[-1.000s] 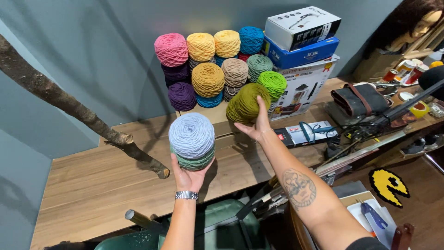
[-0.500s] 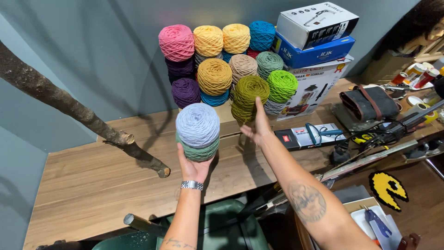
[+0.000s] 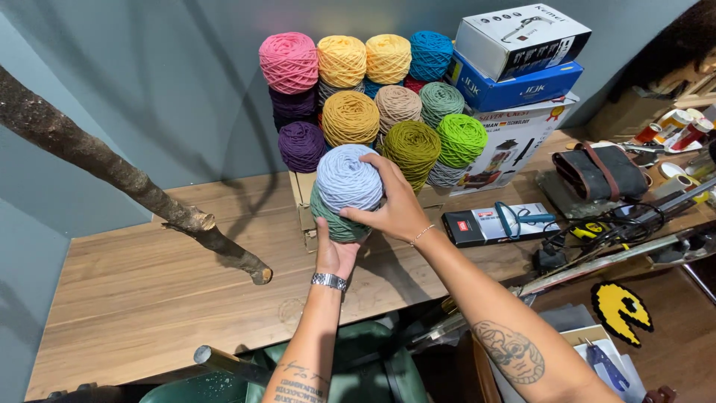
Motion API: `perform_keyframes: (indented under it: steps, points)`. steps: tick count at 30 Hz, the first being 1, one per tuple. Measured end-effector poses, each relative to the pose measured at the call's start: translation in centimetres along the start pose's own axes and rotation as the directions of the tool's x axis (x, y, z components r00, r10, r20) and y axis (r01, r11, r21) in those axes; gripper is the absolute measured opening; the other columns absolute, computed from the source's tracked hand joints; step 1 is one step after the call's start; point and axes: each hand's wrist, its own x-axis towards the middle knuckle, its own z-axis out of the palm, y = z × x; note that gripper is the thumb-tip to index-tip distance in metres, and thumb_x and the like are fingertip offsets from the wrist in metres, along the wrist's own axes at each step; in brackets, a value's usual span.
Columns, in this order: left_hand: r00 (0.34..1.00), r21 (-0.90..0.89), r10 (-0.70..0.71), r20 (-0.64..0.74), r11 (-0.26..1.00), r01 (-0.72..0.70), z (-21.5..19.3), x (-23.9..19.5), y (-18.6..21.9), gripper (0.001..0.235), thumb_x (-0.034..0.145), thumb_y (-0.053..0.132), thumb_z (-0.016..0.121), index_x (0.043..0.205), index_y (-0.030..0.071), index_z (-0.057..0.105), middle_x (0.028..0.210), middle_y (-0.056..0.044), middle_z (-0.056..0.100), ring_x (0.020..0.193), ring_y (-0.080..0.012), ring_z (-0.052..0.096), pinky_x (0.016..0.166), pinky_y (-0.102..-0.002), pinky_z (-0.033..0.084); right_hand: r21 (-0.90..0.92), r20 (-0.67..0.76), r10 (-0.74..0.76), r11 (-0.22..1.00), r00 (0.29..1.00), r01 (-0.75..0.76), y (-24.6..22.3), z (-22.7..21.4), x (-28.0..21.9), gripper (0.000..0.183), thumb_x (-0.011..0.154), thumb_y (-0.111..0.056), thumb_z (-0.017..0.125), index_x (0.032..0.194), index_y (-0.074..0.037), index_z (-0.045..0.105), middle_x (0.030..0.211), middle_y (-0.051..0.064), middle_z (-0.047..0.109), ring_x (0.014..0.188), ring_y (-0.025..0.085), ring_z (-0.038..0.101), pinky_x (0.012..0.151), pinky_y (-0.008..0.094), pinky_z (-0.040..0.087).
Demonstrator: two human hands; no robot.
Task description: Organizing and stacking colorful yarn balls onto a cardboard box display.
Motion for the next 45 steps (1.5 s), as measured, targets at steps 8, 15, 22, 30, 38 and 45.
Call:
perform_keyframes:
  steps: [8, 15, 22, 30, 38, 45]
  points:
    - [0.998, 0.132, 0.043, -0.036, 0.991, -0.038, 2.3, -0.6, 3.1, 0.092, 0.083, 0.058, 0.074, 0.153, 0.009, 0.039, 0.151, -0.014, 0.051, 0.137, -0.0297, 0.052, 0.113, -0.053, 0.044, 0.228, -0.037, 0.143, 0.965, 0.989, -0.131, 1.6, 1.0, 0.2, 0.083, 0.071, -0.032, 0.092, 0.135, -0.008, 0.044, 0.128, 0.015, 0.057, 0.122, 0.025, 0.058, 0.105, 0.037, 0.049]
    - [0.993, 0.143, 0.114, 0.005, 0.983, -0.114, 3.7, 2.7, 8.4, 0.102, 0.08, 0.071, 0.067, 0.157, 0.013, 0.034, 0.158, -0.012, 0.045, 0.142, -0.0306, 0.048, 0.116, -0.053, 0.042, 0.489, -0.186, 0.272, 0.859, 0.944, -0.151, 4.0, -2.6, 1.5, 0.079, 0.08, -0.02, 0.09, 0.136, -0.009, 0.035, 0.13, 0.013, 0.054, 0.124, 0.022, 0.058, 0.106, 0.035, 0.051]
    - [0.977, 0.178, 0.212, -0.021, 0.962, -0.205, 3.9, 5.5, 10.9, 0.102, 0.075, 0.073, 0.07, 0.154, 0.017, 0.037, 0.154, -0.008, 0.048, 0.137, -0.0292, 0.051, 0.11, -0.053, 0.046, 0.344, -0.246, 0.263, 0.923, 0.933, -0.17, 6.3, -6.3, 1.4, 0.077, 0.084, -0.022, 0.09, 0.135, -0.008, 0.035, 0.131, 0.013, 0.053, 0.123, 0.021, 0.059, 0.106, 0.034, 0.051]
    - [0.949, 0.196, 0.307, -0.07, 0.937, -0.289, 3.3, 2.6, 10.7, 0.1, 0.078, 0.071, 0.069, 0.154, 0.014, 0.037, 0.154, -0.011, 0.049, 0.138, -0.0294, 0.051, 0.111, -0.053, 0.047, 0.053, -0.175, 0.275, 0.961, 0.945, -0.27, 3.8, 2.2, -1.8, 0.086, 0.069, -0.034, 0.092, 0.133, -0.005, 0.042, 0.124, 0.016, 0.055, 0.119, 0.03, 0.058, 0.102, 0.041, 0.048]
    - [0.952, 0.188, 0.274, -0.136, 0.951, -0.247, 3.0, -2.1, 11.7, 0.089, 0.084, 0.061, 0.063, 0.153, 0.011, 0.037, 0.154, -0.013, 0.048, 0.138, -0.0317, 0.051, 0.113, -0.055, 0.046, -0.045, -0.208, 0.328, 0.938, 0.921, -0.344, 5.4, 7.7, -1.7, 0.083, 0.069, -0.033, 0.089, 0.133, -0.005, 0.044, 0.129, 0.021, 0.049, 0.119, 0.042, 0.056, 0.098, 0.048, 0.049]
    - [0.95, 0.161, 0.252, -0.184, 0.961, -0.224, 1.7, -3.2, 11.3, 0.081, 0.085, 0.055, 0.061, 0.15, 0.01, 0.041, 0.151, -0.014, 0.051, 0.135, -0.0323, 0.054, 0.111, -0.054, 0.047, -0.078, -0.196, 0.356, 0.923, 0.914, -0.376, 5.9, 8.6, -1.3, 0.081, 0.071, -0.032, 0.088, 0.134, -0.006, 0.043, 0.131, 0.021, 0.048, 0.117, 0.044, 0.058, 0.096, 0.051, 0.05]
